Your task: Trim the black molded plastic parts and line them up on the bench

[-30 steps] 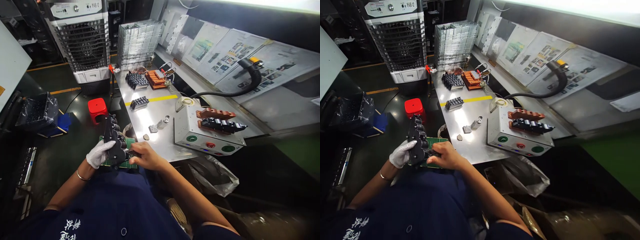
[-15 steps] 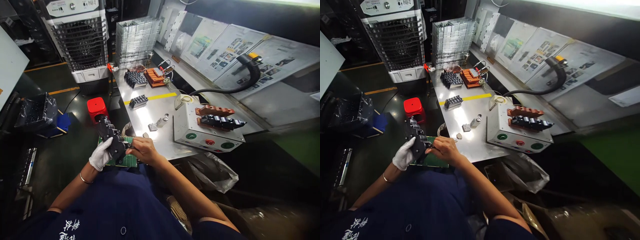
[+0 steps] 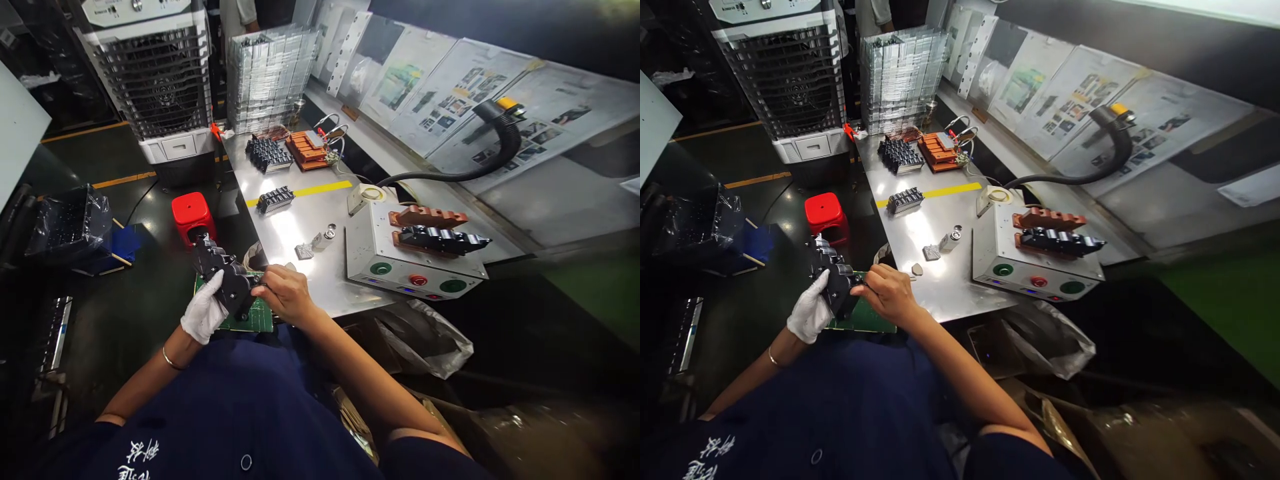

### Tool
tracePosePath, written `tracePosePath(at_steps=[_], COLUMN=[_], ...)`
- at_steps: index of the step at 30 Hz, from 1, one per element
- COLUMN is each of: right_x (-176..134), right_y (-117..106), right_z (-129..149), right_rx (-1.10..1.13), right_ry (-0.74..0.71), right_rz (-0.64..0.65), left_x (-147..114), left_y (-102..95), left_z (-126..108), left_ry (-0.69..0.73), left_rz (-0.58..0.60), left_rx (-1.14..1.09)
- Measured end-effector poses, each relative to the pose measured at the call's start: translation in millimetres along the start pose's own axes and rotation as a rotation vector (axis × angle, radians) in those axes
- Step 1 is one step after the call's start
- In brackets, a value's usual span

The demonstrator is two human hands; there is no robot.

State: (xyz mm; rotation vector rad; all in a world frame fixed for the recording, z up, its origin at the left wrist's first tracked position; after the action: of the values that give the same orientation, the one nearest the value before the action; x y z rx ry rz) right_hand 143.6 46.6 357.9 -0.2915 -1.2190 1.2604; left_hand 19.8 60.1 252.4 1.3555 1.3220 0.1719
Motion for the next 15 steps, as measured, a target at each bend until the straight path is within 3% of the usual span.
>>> tracePosePath(at_steps=[4,9,15], right_x=[0.0,1.1,2.4], right_y=[-6.1,-2.1,-6.4], right_z=[-3.8,-2.7,-8.2], right_rx=[0.011,-0.042,-0.006], right_ry=[0.028,0.012,0.074], right_rz=[-0.053,0.008,-0.019], left_x=[-0.2,2.6,6.4], left_y=[2.5,0.4,1.0], left_z=[2.8,3.4,9.9], left_ry=[-0.023,-0.031,-0.061], left_rz=[-0.024,-0.02,0.018], left_rx=[-0.02,-0.081,-0.108])
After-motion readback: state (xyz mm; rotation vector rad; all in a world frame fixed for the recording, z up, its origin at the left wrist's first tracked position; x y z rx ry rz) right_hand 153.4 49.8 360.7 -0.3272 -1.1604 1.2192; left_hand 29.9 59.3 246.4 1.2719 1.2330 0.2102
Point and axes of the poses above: each hand's wrist, its own x-axis towards the middle knuckle, its own y-axis out of the palm, z = x × y, the point moved 10 cm from there along x, towards the middle knuckle, and after that the axes turned 10 degrees about -x, right-handed, at the moved point
